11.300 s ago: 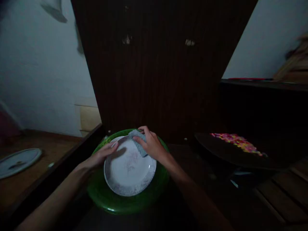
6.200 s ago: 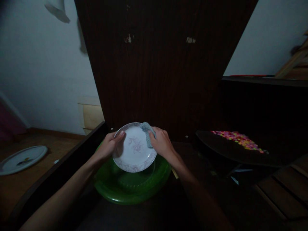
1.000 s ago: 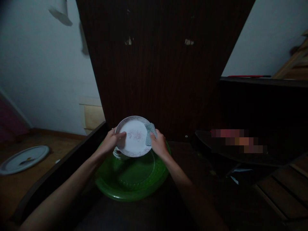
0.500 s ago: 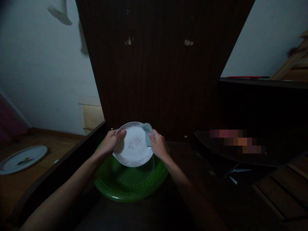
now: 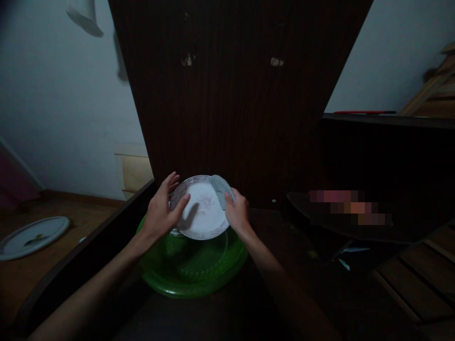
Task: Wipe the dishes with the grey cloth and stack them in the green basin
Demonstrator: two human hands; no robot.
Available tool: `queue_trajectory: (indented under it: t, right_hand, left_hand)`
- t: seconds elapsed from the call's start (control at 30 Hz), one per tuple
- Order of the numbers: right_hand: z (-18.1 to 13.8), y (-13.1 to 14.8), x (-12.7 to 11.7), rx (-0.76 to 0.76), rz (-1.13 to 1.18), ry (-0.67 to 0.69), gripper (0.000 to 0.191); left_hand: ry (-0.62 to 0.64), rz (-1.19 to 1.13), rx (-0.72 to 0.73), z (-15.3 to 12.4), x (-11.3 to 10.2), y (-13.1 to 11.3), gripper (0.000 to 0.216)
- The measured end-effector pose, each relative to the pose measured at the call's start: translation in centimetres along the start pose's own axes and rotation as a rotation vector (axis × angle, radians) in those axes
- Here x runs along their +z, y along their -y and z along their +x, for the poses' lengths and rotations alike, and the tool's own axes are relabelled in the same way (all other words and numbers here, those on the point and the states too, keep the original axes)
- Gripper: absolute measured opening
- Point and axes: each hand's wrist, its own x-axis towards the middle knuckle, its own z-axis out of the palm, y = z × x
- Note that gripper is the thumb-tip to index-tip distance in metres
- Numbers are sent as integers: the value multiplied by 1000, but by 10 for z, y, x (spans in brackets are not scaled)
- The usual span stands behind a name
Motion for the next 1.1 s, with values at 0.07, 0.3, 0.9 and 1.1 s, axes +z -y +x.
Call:
queue_trajectory:
  t: [0.07, 0.3, 0.9, 1.1]
  right_hand:
    - [4, 1, -2, -7, -19, 17, 36]
    - [13, 7, -2, 86, 62, 93, 35]
    - [9, 36, -40, 13, 344, 184, 40]
    - [-1, 50, -38, -326, 11, 306, 47]
  left_hand:
    - [123, 139, 327, -5, -4, -6, 60]
    - [583, 484, 751, -17, 9, -4, 37]
    - [225, -647, -288, -4, 0, -2, 40]
    - [224, -874, -449, -7, 10, 4, 38]
